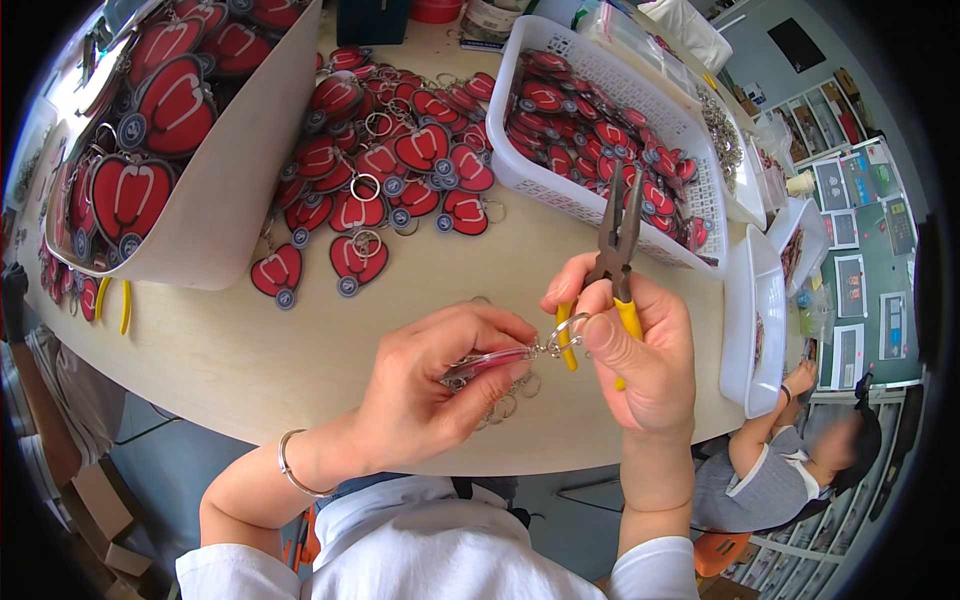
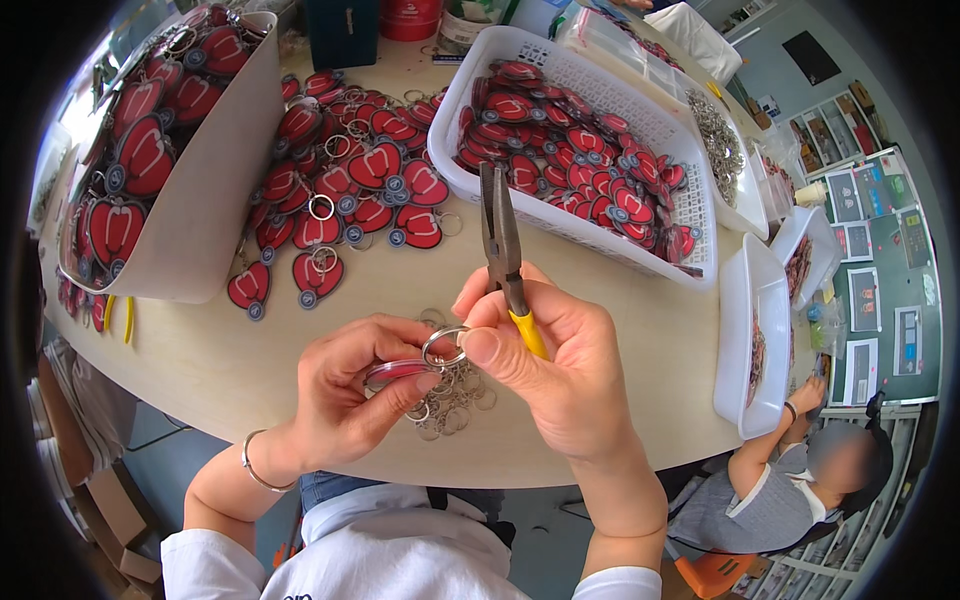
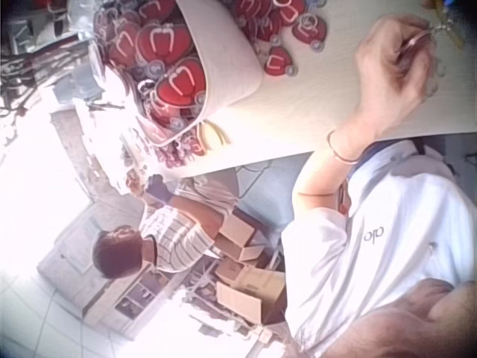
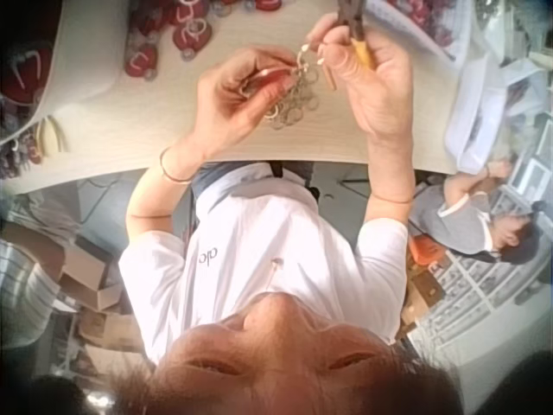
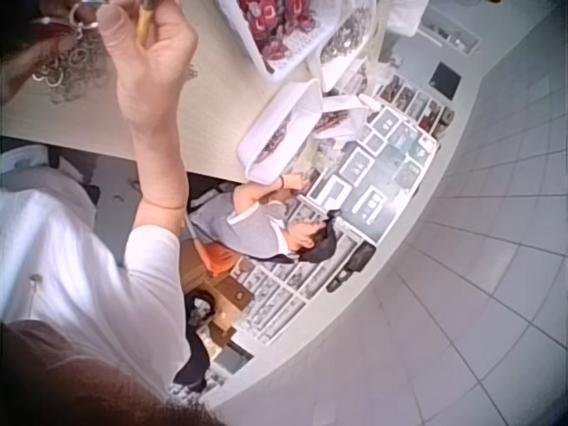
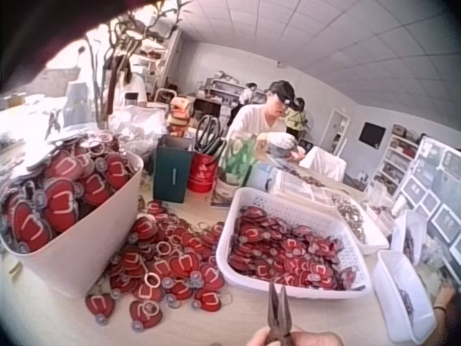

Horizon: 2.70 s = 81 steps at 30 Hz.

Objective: The person uses pliers to attach metal split rings to red heart-shaped keychains. They pick up a keychain, open a ring, link it to the keychain, and close it, repeating this process for multiple items. The finished keychains are placed into a white basket on the table.

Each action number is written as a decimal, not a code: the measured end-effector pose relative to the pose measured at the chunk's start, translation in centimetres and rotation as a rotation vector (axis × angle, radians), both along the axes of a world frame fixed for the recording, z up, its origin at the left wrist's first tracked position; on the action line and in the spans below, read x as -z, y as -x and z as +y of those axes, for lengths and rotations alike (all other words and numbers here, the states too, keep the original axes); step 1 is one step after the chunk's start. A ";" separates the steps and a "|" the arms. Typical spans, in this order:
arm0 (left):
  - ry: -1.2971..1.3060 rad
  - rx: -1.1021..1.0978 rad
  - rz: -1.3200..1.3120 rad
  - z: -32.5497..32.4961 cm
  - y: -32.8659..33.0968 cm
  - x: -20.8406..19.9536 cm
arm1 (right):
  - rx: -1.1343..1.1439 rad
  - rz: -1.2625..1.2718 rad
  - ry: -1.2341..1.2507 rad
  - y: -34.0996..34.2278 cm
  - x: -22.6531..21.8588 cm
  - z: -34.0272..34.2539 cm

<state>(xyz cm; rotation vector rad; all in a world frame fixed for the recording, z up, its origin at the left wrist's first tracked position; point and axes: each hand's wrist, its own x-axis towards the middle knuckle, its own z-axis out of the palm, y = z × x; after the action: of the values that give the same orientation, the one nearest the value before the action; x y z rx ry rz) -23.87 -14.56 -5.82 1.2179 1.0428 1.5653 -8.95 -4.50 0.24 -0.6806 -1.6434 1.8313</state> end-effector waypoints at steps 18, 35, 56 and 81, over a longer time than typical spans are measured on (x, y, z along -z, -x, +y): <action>-0.119 -0.147 0.076 0.1 0.0 0.1 | 0.028 -0.004 -0.010 -0.6 0.1 -0.1; -0.606 -0.236 0.549 -0.3 1.9 -0.1 | -0.076 -0.433 -1.079 -4.8 -0.1 -2.3; -0.643 -0.215 0.579 -0.3 1.8 -0.1 | -0.058 -0.410 -1.286 -4.6 0.2 -2.9; -0.644 -0.207 0.616 -0.3 2.2 -0.3 | -0.082 -0.475 -1.454 -4.9 0.3 -2.9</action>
<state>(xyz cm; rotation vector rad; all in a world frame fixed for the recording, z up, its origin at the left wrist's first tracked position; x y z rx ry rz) -26.12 -14.89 -5.57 2.1896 1.0912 1.8031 -4.08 -7.40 -0.10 -0.3255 -2.6773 0.1250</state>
